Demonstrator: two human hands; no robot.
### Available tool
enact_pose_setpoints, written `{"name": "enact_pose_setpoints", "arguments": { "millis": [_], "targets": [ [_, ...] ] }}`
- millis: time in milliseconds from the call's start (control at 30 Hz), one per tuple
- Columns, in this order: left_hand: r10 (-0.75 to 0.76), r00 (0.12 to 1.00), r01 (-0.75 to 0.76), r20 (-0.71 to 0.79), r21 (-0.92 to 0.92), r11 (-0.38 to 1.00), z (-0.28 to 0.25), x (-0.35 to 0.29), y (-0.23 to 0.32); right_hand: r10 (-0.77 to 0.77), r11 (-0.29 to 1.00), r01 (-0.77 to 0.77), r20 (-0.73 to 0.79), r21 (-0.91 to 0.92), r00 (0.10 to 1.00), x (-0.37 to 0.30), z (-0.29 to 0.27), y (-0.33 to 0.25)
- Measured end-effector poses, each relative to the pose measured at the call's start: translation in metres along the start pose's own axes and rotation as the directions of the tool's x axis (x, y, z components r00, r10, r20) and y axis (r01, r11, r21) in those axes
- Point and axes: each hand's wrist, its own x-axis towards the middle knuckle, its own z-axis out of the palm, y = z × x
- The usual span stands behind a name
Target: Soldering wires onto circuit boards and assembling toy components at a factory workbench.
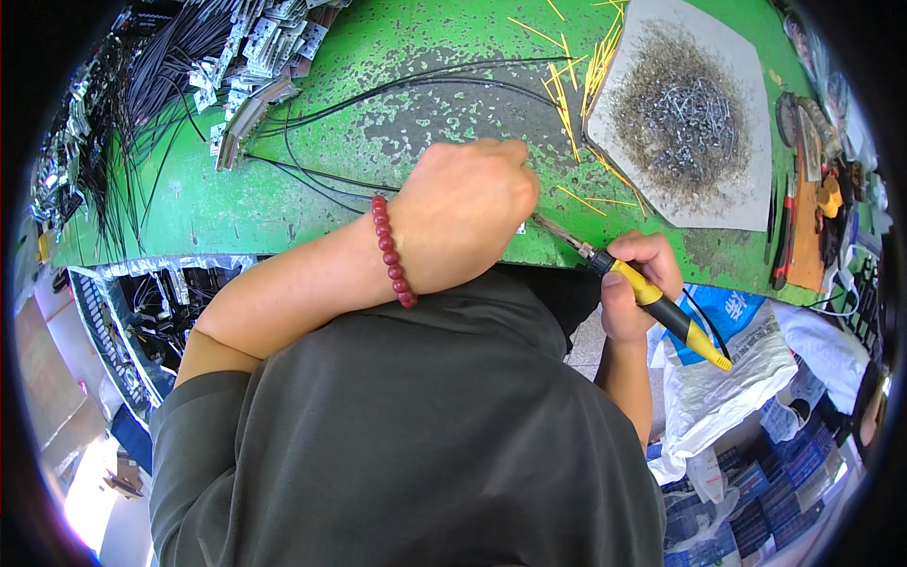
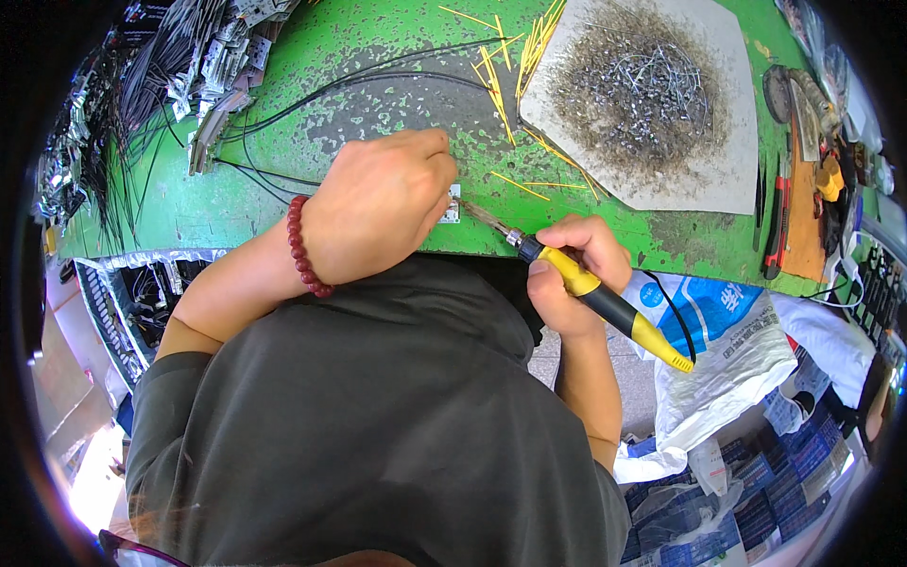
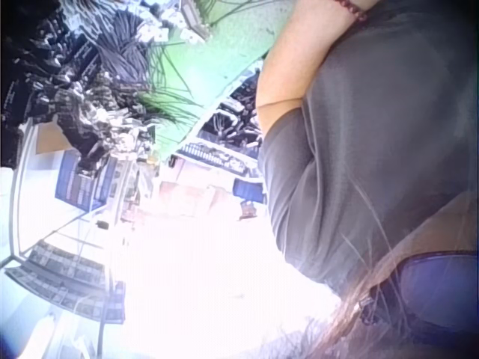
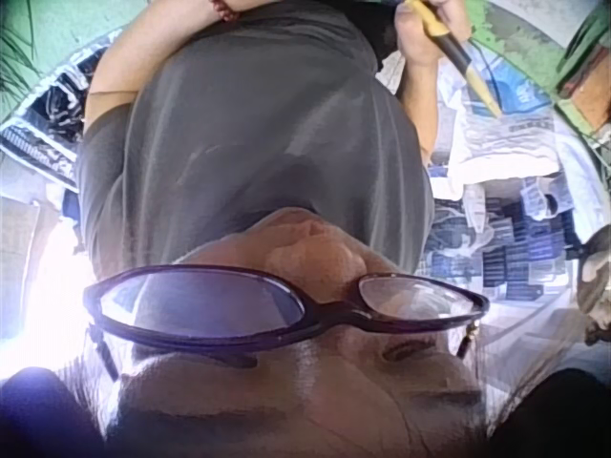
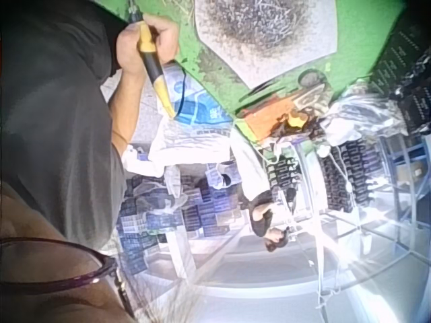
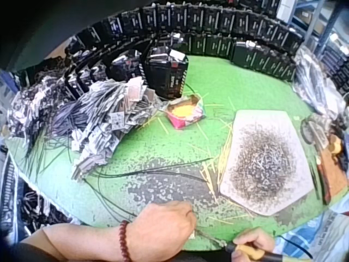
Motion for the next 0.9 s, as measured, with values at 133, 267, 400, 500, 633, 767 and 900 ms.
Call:
{"name": "enact_pose_setpoints", "arguments": {
  "millis": [133, 267, 400, 500, 633, 767, 900],
  "targets": [
    [-0.001, 1.000, 0.001, 0.011, 0.010, 1.000, -0.001, 0.000, 0.000, -0.055, 0.997, 0.059, -0.082, 0.046, 0.995, -0.003, 0.001, 0.003],
    [-0.004, 1.000, 0.004, 0.011, -0.009, 1.000, -0.001, 0.000, -0.001, -0.020, 0.999, 0.024, -0.108, 0.036, 0.994, -0.005, 0.000, 0.003],
    [-0.002, 1.000, 0.002, 0.013, -0.022, 1.000, 0.000, 0.000, -0.001, -0.060, 0.996, 0.071, -0.176, 0.056, 0.983, -0.002, 0.005, 0.004],
    [-0.007, 1.000, 0.007, 0.006, -0.033, 0.999, 0.000, 0.001, -0.001, -0.088, 0.993, 0.100, -0.183, 0.060, 0.979, -0.003, 0.004, 0.007],
    [-0.017, 1.000, 0.017, 0.009, -0.026, 1.000, -0.001, 0.000, -0.001, -0.075, 0.994, 0.093, -0.231, 0.066, 0.970, -0.002, 0.009, 0.006],
    [-0.018, 1.000, 0.018, 0.006, -0.030, 0.999, 0.000, 0.001, -0.001, -0.065, 0.991, 0.096, -0.302, 0.089, 0.951, -0.005, 0.011, 0.009],
    [-0.021, 1.000, 0.021, 0.007, -0.027, 0.999, -0.001, 0.001, 0.000, -0.052, 0.984, 0.105, -0.335, 0.142, 0.941, -0.004, 0.016, 0.007]
  ]
}}
